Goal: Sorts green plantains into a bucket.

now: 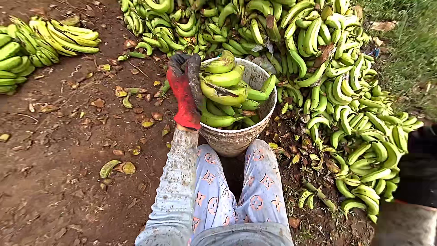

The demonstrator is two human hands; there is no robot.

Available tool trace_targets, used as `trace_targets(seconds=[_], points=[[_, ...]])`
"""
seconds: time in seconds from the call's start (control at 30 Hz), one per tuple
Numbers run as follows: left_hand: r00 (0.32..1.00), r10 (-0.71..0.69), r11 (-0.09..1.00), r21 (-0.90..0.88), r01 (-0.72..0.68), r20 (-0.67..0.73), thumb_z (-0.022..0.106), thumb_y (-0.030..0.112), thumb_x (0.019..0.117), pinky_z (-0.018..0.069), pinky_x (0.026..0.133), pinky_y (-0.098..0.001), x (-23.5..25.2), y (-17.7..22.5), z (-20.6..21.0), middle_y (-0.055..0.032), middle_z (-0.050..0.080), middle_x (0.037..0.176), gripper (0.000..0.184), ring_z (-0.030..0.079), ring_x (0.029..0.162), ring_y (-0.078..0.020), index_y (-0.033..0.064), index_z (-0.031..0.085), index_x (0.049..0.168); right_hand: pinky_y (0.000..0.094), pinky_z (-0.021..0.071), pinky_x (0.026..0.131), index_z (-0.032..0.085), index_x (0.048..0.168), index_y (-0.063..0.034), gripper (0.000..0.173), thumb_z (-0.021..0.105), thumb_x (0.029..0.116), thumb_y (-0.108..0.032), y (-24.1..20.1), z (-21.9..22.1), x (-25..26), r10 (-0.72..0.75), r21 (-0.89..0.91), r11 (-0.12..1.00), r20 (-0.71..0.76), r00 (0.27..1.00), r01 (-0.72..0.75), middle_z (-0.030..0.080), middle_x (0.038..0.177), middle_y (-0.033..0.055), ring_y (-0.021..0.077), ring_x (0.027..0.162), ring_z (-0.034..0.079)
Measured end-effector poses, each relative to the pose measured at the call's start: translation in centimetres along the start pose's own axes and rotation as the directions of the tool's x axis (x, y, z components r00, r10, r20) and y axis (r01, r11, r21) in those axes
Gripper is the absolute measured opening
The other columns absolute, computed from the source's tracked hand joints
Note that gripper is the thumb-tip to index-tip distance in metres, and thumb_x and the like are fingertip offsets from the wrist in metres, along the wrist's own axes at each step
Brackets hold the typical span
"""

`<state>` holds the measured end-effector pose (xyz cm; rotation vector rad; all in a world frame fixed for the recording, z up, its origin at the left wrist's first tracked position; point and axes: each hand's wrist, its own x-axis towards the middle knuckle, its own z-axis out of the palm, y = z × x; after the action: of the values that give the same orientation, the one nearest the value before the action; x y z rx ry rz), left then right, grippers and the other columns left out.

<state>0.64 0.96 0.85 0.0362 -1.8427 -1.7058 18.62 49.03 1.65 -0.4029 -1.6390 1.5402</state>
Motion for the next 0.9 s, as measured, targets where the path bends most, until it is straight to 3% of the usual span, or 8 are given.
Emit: trace_targets(seconds=[0.1, 0.23, 0.37, 0.53, 0.63, 0.7, 0.83, 0.9], points=[[1.000, 0.020, 0.999, -0.045, -0.019, 0.023, 0.061, 0.023, 0.0990, 0.0579, 0.078, -0.0313, 0.2, 3.0, 2.1, 0.0001, 0.066, 0.092, 0.019, 0.066, 0.085, -0.0088, 0.0064, 0.064, 0.107, 0.0372, 0.0617, 0.092, 0.046, 0.142, -0.0045, 0.041, 0.056, 0.1025, -0.014, 2.2, 8.5, -3.6, -0.057, 0.032, 0.998, 0.339, 0.939, 0.048, 0.065, 0.126, 0.0042, 0.0167, 0.105, 0.071], [0.986, -0.097, 0.978, -0.169, 0.119, 0.132, 0.060, 0.016, 0.1005, 0.0560, 0.048, -0.0309, 0.7, 5.0, 5.6, -0.0033, 0.065, 0.082, 0.012, 0.064, 0.061, -0.0146, 0.0071, 0.058, 0.108, 0.0407, 0.0514, 0.109, 0.039, 0.154, -0.0003, 0.087, 0.081, 0.0857, -0.033, 0.6, 18.3, -6.7, -0.394, 0.063, 0.878, 0.658, 0.642, 0.474, 0.039, 0.158, 0.0219, 0.0292, 0.143, 0.046], [0.989, -0.123, 0.992, 0.024, 0.122, 0.082, 0.054, 0.014, 0.1014, 0.0570, 0.058, -0.0324, 0.1, 1.4, 7.7, -0.0065, 0.063, 0.093, 0.019, 0.063, 0.067, -0.0141, 0.0026, 0.058, 0.116, 0.0509, 0.0402, 0.118, 0.046, 0.154, -0.0088, 0.067, 0.068, 0.0969, -0.037, 1.3, 26.8, -6.3, -0.383, -0.056, 0.728, 0.794, 0.473, 0.684, 0.048, 0.155, 0.0200, 0.0366, 0.146, 0.044], [0.964, -0.115, 0.889, 0.459, -0.007, 0.239, 0.043, 0.030, 0.1098, 0.0595, 0.087, -0.0380, 1.2, 1.9, 6.3, -0.0148, 0.060, 0.127, 0.037, 0.066, 0.107, -0.0192, 0.0057, 0.057, 0.134, 0.0596, 0.0456, 0.106, 0.040, 0.155, -0.0037, 0.067, 0.058, 0.1025, -0.041, 0.0, 32.1, -4.4, 0.078, -0.473, 0.572, 0.844, 0.530, 0.670, 0.061, 0.138, 0.0227, 0.0407, 0.128, 0.060], [0.941, -0.030, 0.586, 0.769, -0.255, 0.336, 0.045, 0.057, 0.1022, 0.0311, 0.112, -0.0653, 1.5, 5.6, 5.3, -0.0201, 0.021, 0.168, 0.052, 0.027, 0.151, -0.0429, 0.0268, 0.058, 0.142, 0.0635, 0.0482, 0.097, 0.055, 0.139, -0.0033, 0.057, 0.061, 0.1000, -0.044, -3.6, 34.3, -4.0, 0.298, -0.541, 0.521, 0.840, 0.453, 0.660, 0.065, 0.130, 0.0219, 0.0411, 0.124, 0.061], [0.888, 0.001, 0.481, 0.778, -0.404, 0.460, 0.040, 0.068, 0.0995, 0.0201, 0.114, -0.0752, 2.1, 6.3, 6.0, -0.0173, 0.020, 0.170, 0.060, 0.017, 0.154, -0.0493, 0.0331, 0.054, 0.146, 0.0643, 0.0463, 0.103, 0.051, 0.149, -0.0112, 0.061, 0.059, 0.1008, -0.046, -2.0, 35.6, -4.1, 0.265, -0.532, 0.553, 0.842, 0.470, 0.641, 0.065, 0.135, 0.0182, 0.0394, 0.127, 0.060], [0.671, -0.133, 0.395, 0.660, -0.639, 0.729, 0.052, 0.051, 0.1029, 0.0253, 0.102, -0.0855, 3.5, 4.3, 9.1, -0.0190, 0.043, 0.158, 0.047, 0.035, 0.142, -0.0581, 0.0244, 0.061, 0.141, 0.0603, 0.0295, 0.119, 0.043, 0.157, -0.0108, 0.066, 0.062, 0.1003, -0.037, 2.1, 33.3, -5.1, 0.095, -0.470, 0.658, 0.827, 0.554, 0.588, 0.043, 0.159, 0.0204, 0.0406, 0.146, 0.040], [0.572, -0.133, 0.375, 0.576, -0.726, 0.809, 0.055, 0.051, 0.1012, 0.0290, 0.099, -0.0852, 4.7, 2.7, 9.3, -0.0170, 0.052, 0.152, 0.042, 0.043, 0.136, -0.0577, 0.0274, 0.066, 0.135, 0.0527, 0.0326, 0.120, 0.045, 0.157, -0.0109, 0.064, 0.064, 0.0989, -0.031, 4.5, 29.0, -6.0, -0.082, -0.357, 0.801, 0.729, 0.679, 0.480, 0.042, 0.161, 0.0189, 0.0360, 0.149, 0.039]])
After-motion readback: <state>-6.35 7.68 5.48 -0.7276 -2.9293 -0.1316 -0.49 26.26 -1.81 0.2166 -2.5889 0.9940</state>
